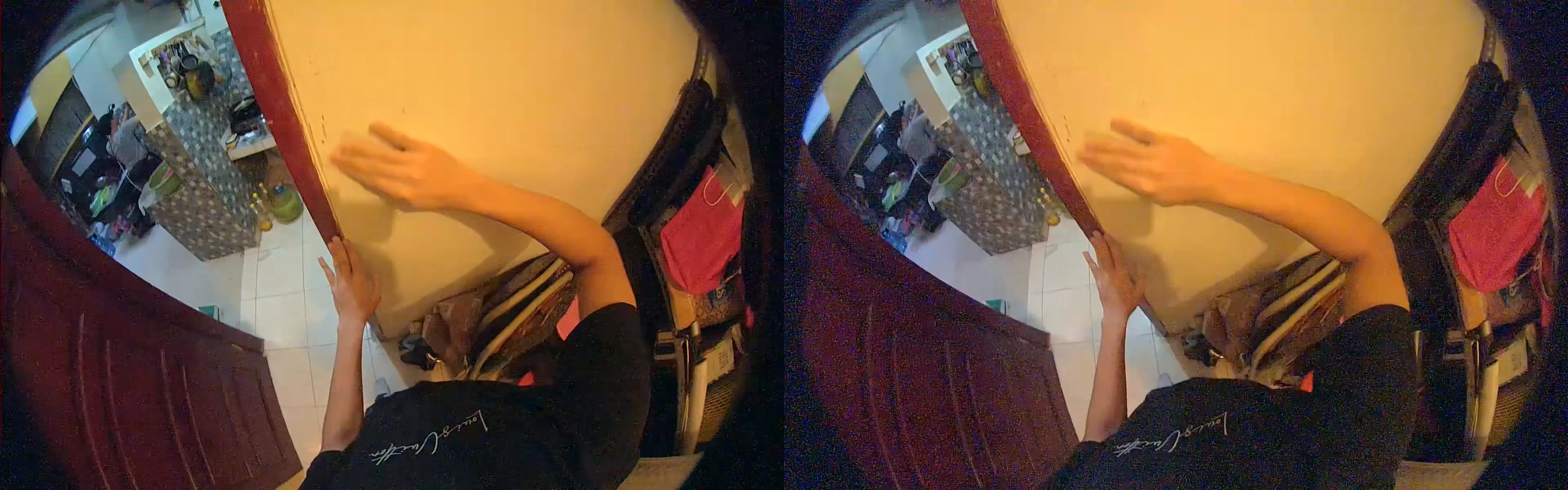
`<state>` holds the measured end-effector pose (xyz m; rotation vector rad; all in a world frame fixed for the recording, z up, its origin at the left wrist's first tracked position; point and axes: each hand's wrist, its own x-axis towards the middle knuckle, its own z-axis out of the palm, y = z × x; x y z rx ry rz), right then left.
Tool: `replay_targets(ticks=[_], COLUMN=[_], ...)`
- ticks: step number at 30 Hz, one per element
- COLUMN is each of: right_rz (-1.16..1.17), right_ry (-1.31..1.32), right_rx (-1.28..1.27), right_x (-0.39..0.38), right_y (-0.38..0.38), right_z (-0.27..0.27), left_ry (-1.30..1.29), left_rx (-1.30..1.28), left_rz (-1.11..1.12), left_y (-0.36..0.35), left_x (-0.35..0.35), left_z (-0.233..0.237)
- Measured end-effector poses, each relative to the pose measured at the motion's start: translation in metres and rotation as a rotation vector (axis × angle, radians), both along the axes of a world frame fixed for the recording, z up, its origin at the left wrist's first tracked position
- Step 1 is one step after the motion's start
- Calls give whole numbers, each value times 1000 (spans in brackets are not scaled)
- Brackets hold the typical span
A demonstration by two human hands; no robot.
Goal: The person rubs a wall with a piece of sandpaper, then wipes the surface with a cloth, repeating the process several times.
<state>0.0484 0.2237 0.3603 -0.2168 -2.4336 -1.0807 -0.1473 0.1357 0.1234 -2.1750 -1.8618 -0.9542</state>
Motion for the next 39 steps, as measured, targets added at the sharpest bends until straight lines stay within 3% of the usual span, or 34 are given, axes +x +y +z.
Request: replay_targets(ticks=[4,6,9,12,16,18,21,24,27,28,30,32,33,35,37,39], right_rz=[22,-136,-180,-32,46,-153,-178,14,95,94,-75,-101,-126,31,214,190], right_ry=[-12,238,348,-95,-77,256,404,-20,-112,-119,241,310,380,154,-194,-134], right_rx=[123,252,244,66,38,351,215,7,50,57,299,276,247,-61,-48,0], right_x=[20,29,20,5,21,31,20,2,9,14,20,12,5,-16,-15,-13], right_y=[17,20,17,3,20,18,14,4,24,27,16,15,13,25,12,19], right_z=[33,70,59,-8,27,71,64,-1,-1,25,87,89,87,15,-39,-30], left_ry=[25,33,23,-3,30,28,34,15,11,16,38,65,86,104,52,80], left_rx=[0,5,42,42,70,68,57,48,42,51,41,33,22,16,5,0], left_rz=[-14,3,2,-9,11,6,9,14,6,12,19,25,38,53,27,20], left_y=[-3,-2,-2,-3,-1,-3,-1,-1,-7,-4,-4,-3,-2,2,-3,-7], left_x=[-4,-2,1,1,1,0,3,5,1,3,5,6,5,6,4,-2], left_z=[2,0,1,2,0,-1,0,7,5,5,6,5,2,4,7,7])
